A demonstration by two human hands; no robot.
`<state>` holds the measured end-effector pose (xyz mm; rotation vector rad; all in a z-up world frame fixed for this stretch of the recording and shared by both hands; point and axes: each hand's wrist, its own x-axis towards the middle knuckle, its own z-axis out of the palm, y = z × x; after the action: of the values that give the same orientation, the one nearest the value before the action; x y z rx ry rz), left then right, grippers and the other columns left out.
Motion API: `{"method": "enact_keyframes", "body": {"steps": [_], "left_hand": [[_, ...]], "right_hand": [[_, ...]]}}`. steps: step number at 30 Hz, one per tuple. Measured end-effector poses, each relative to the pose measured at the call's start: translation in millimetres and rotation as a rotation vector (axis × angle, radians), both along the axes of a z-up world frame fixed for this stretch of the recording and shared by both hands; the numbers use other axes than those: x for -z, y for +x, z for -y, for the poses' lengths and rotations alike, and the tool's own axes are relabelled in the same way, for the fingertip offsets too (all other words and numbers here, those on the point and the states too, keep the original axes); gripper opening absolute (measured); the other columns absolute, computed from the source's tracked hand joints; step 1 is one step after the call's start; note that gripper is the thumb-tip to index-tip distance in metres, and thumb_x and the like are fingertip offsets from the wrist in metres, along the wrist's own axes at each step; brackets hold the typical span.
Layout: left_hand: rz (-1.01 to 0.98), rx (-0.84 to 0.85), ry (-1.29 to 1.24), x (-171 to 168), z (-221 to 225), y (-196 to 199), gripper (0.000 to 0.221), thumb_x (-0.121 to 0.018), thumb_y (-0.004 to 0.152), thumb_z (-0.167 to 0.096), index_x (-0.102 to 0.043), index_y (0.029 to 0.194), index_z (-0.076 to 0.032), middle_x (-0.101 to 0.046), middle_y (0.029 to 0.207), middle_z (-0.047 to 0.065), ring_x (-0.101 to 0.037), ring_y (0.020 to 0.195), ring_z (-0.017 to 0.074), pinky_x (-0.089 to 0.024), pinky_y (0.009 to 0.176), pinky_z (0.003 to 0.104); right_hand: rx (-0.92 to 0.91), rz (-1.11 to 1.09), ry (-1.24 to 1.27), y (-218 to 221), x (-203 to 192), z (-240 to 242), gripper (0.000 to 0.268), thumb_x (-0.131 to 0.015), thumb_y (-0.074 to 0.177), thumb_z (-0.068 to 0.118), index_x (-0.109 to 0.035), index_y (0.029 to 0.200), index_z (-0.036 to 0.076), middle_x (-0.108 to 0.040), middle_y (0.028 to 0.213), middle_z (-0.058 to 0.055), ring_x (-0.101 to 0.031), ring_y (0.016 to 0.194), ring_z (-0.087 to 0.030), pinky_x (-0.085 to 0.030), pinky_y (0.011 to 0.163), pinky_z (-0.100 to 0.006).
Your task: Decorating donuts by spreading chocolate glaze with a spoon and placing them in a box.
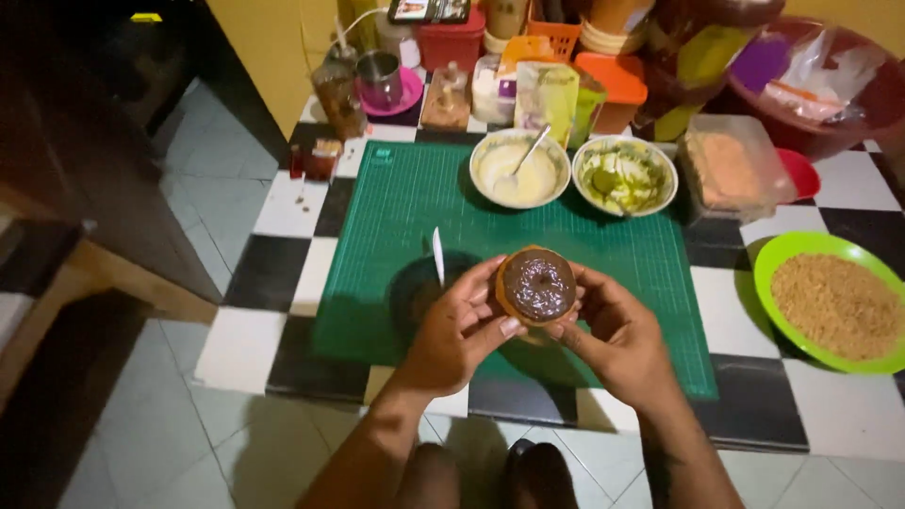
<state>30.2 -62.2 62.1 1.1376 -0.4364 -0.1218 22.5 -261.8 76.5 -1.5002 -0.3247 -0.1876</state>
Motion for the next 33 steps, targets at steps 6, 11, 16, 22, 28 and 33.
{"method": "enact_keyframes", "body": {"steps": [6, 11, 16, 22, 28, 33], "left_hand": [[-0.057, -0.021, -0.021, -74.3, -4.5, 21.0, 0.069, -0.068, 0.091, 0.001, -0.037, 0.153, 0.003, -0.058, 0.138, 0.029, -0.067, 0.112, 0.0344, -0.063, 0.088, 0.047], [-0.204, -0.018, 0.11, -162.9, -7.0, 18.4, 0.063, -0.065, 0.093, -0.008, -0.04, 0.151, -0.003, -0.063, 0.137, 0.017, -0.064, 0.119, 0.0242, -0.063, 0.09, 0.04], [-0.198, -0.021, 0.146, -225.0, -6.4, 19.5, 0.064, -0.067, 0.092, -0.012, -0.041, 0.15, -0.003, -0.063, 0.139, 0.016, -0.065, 0.117, 0.023, -0.062, 0.091, 0.038], [-0.226, -0.019, 0.168, -253.1, 2.3, 18.7, 0.066, -0.067, 0.092, -0.011, -0.04, 0.151, -0.005, -0.063, 0.14, 0.019, -0.065, 0.122, 0.0262, -0.063, 0.092, 0.039], [-0.22, -0.042, 0.127, -251.1, 20.3, 13.7, 0.063, -0.069, 0.091, -0.012, -0.043, 0.149, -0.003, -0.066, 0.133, 0.016, -0.066, 0.115, 0.0228, -0.064, 0.087, 0.039], [-0.171, -0.01, 0.111, -254.4, 30.5, 13.6, 0.062, -0.068, 0.092, -0.009, -0.043, 0.149, -0.002, -0.067, 0.132, 0.016, -0.067, 0.11, 0.0223, -0.063, 0.085, 0.038]], "right_hand": [[0.01, -0.065, -0.005, 22.3, -69.6, 1.7, 0.077, -0.082, 0.071, -0.017, -0.057, 0.143, -0.009, -0.074, 0.109, -0.018, -0.067, 0.097, -0.023, -0.056, 0.087, -0.041], [-0.049, -0.169, -0.025, 22.7, -145.3, 3.3, 0.061, -0.078, 0.083, 0.0, -0.058, 0.141, -0.001, -0.068, 0.142, -0.015, -0.065, 0.127, -0.024, -0.052, 0.11, -0.039], [-0.08, -0.196, -0.019, 23.5, -208.9, 6.8, 0.06, -0.077, 0.085, 0.003, -0.059, 0.142, 0.0, -0.069, 0.14, -0.014, -0.066, 0.125, -0.024, -0.056, 0.104, -0.041], [-0.074, -0.189, -0.006, 24.5, -226.4, 18.8, 0.064, -0.079, 0.082, 0.0, -0.058, 0.142, -0.002, -0.068, 0.141, -0.014, -0.063, 0.129, -0.023, -0.051, 0.11, -0.039], [-0.088, -0.139, 0.016, 16.9, -234.5, 29.7, 0.061, -0.077, 0.084, -0.001, -0.057, 0.142, -0.003, -0.066, 0.143, -0.016, -0.062, 0.13, -0.024, -0.051, 0.11, -0.039], [-0.05, -0.12, 0.012, 12.1, -228.5, 42.2, 0.062, -0.078, 0.082, -0.003, -0.057, 0.141, -0.003, -0.067, 0.141, -0.016, -0.064, 0.128, -0.024, -0.053, 0.11, -0.04]]}}
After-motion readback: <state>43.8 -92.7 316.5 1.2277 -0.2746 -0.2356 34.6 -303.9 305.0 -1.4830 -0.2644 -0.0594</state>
